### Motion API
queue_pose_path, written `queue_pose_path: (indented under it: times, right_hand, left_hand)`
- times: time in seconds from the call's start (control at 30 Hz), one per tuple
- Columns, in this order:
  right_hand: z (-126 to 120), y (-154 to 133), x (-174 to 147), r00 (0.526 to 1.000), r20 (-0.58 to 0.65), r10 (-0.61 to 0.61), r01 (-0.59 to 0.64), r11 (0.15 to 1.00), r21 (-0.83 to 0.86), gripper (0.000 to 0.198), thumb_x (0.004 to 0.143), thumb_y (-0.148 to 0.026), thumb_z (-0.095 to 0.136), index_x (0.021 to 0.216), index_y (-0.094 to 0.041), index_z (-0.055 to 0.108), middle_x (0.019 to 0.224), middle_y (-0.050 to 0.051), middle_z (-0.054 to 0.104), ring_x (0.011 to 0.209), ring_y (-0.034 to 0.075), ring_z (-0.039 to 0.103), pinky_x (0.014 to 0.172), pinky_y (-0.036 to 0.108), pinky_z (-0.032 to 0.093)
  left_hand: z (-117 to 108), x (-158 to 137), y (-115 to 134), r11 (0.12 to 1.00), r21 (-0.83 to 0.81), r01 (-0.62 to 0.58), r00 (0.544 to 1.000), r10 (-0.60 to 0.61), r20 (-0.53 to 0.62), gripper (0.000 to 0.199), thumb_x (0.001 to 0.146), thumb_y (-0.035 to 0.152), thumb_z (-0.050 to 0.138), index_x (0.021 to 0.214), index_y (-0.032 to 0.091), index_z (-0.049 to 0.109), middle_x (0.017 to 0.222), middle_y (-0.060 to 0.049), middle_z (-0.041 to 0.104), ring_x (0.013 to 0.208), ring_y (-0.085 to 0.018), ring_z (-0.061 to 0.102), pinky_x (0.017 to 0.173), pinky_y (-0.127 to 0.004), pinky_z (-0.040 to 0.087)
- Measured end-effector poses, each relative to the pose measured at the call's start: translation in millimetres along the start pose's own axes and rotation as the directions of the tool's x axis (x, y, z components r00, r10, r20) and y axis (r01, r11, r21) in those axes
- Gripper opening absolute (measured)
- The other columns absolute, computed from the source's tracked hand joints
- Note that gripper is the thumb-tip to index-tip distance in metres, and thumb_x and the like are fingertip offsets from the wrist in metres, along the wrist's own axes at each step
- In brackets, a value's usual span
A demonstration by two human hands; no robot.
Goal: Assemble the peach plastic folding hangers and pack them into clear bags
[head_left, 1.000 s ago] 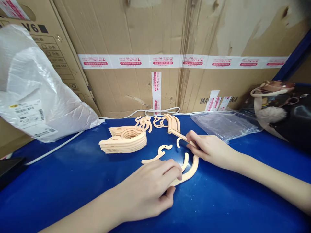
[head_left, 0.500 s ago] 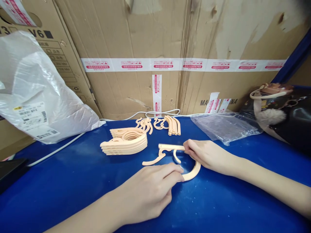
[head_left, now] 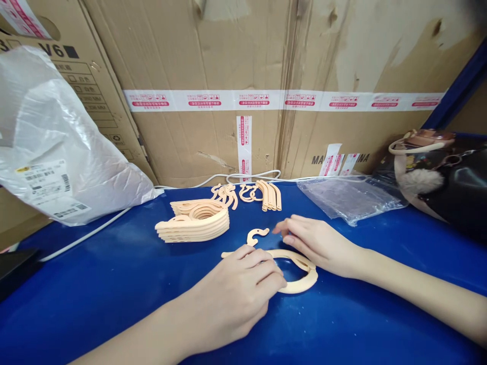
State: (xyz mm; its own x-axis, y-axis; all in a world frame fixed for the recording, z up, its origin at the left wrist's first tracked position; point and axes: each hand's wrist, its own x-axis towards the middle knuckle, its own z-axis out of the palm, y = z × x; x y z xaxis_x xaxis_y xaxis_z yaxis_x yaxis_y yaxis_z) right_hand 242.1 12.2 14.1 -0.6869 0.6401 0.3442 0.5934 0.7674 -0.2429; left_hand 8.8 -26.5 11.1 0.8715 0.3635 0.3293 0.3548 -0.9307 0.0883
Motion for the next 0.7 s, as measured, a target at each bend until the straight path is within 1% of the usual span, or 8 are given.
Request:
queue_pose_path:
  times: [0.1, 0.17, 0.23, 0.37, 0.43, 0.5, 0.6, 0.7]
  right_hand:
    - [0, 5, 9, 0.997, -0.028, 0.066, -0.065, 0.997, 0.03, 0.027, 0.1, -0.032, 0.039, 0.116, -0.022, 0.059, 0.109, 0.007, 0.064, 0.101, 0.02, 0.061, 0.085, 0.036, 0.051]
    - [2, 9, 16, 0.997, 0.0, 0.076, -0.076, 0.997, 0.004, 0.03, 0.099, -0.036, 0.043, 0.121, -0.023, 0.06, 0.111, 0.007, 0.063, 0.103, 0.021, 0.062, 0.086, 0.037, 0.052]
    - [5, 10, 23, 0.996, 0.043, 0.073, -0.071, 0.996, -0.047, 0.033, 0.098, -0.038, 0.045, 0.122, -0.023, 0.061, 0.108, 0.007, 0.062, 0.099, 0.021, 0.063, 0.084, 0.036, 0.052]
    - [14, 8, 36, 0.998, 0.041, 0.042, -0.038, 0.996, -0.079, 0.025, 0.098, -0.033, 0.046, 0.102, -0.019, 0.066, 0.099, 0.007, 0.062, 0.088, 0.02, 0.063, 0.077, 0.034, 0.051]
    - [16, 8, 39, 0.999, 0.01, 0.046, -0.045, 0.997, -0.06, 0.019, 0.097, -0.028, 0.047, 0.093, -0.018, 0.063, 0.095, 0.006, 0.062, 0.086, 0.019, 0.062, 0.075, 0.033, 0.05]
    - [15, 9, 37, 0.996, -0.034, 0.079, -0.08, 0.996, -0.045, 0.015, 0.097, -0.026, 0.046, 0.093, -0.018, 0.058, 0.092, 0.005, 0.063, 0.085, 0.019, 0.061, 0.074, 0.032, 0.049]
    - [4, 14, 30, 0.978, -0.128, 0.166, -0.161, 0.986, 0.048, 0.016, 0.099, -0.03, 0.041, 0.095, -0.019, 0.052, 0.09, 0.004, 0.063, 0.082, 0.018, 0.06, 0.073, 0.031, 0.048]
    - [-13, 18, 21, 0.935, -0.214, 0.282, -0.203, 0.922, 0.33, 0.021, 0.096, -0.04, 0.047, 0.09, -0.021, 0.053, 0.087, 0.002, 0.064, 0.082, 0.018, 0.06, 0.075, 0.031, 0.047]
  left_hand:
    - [-1, -1, -2, 0.999, -0.027, -0.018, 1.0, 0.019, 0.01, 0.035, 0.087, 0.004, 0.043, 0.117, 0.017, 0.056, 0.111, -0.008, 0.066, 0.107, -0.023, 0.058, 0.094, -0.038, 0.044]
    - [-2, -2, -3, 0.999, -0.037, -0.024, 0.999, 0.025, 0.031, 0.045, 0.082, 0.0, 0.044, 0.124, 0.015, 0.052, 0.117, -0.008, 0.064, 0.11, -0.023, 0.055, 0.097, -0.038, 0.04]
    - [-3, -2, -5, 0.999, -0.05, -0.018, 0.999, 0.02, 0.05, 0.048, 0.079, -0.002, 0.044, 0.123, 0.015, 0.053, 0.119, -0.007, 0.063, 0.111, -0.022, 0.054, 0.099, -0.037, 0.038]
    - [-4, -3, -9, 0.996, -0.094, -0.008, 0.999, 0.011, 0.03, 0.04, 0.08, -0.007, 0.039, 0.104, 0.019, 0.058, 0.118, -0.002, 0.063, 0.112, -0.019, 0.052, 0.096, -0.033, 0.038]
    - [-3, -3, -10, 0.995, -0.095, -0.003, 1.0, 0.003, -0.004, 0.036, 0.082, -0.009, 0.038, 0.094, 0.019, 0.057, 0.116, -0.001, 0.062, 0.11, -0.017, 0.053, 0.091, -0.031, 0.039]
    - [-2, -3, -10, 0.997, -0.071, 0.014, 0.999, -0.017, -0.046, 0.031, 0.086, -0.007, 0.036, 0.088, 0.018, 0.055, 0.113, -0.003, 0.062, 0.105, -0.017, 0.055, 0.084, -0.031, 0.041]
    - [-2, -2, -6, 0.991, -0.035, 0.127, 0.984, -0.131, -0.117, 0.021, 0.094, 0.006, 0.037, 0.094, 0.017, 0.055, 0.103, -0.005, 0.062, 0.089, -0.019, 0.056, 0.074, -0.033, 0.044]
    - [-1, 1, 1, 0.948, -0.05, 0.315, 0.94, -0.319, -0.121, 0.009, 0.093, 0.025, 0.051, 0.093, 0.017, 0.054, 0.09, -0.003, 0.059, 0.079, -0.021, 0.056, 0.065, -0.033, 0.043]
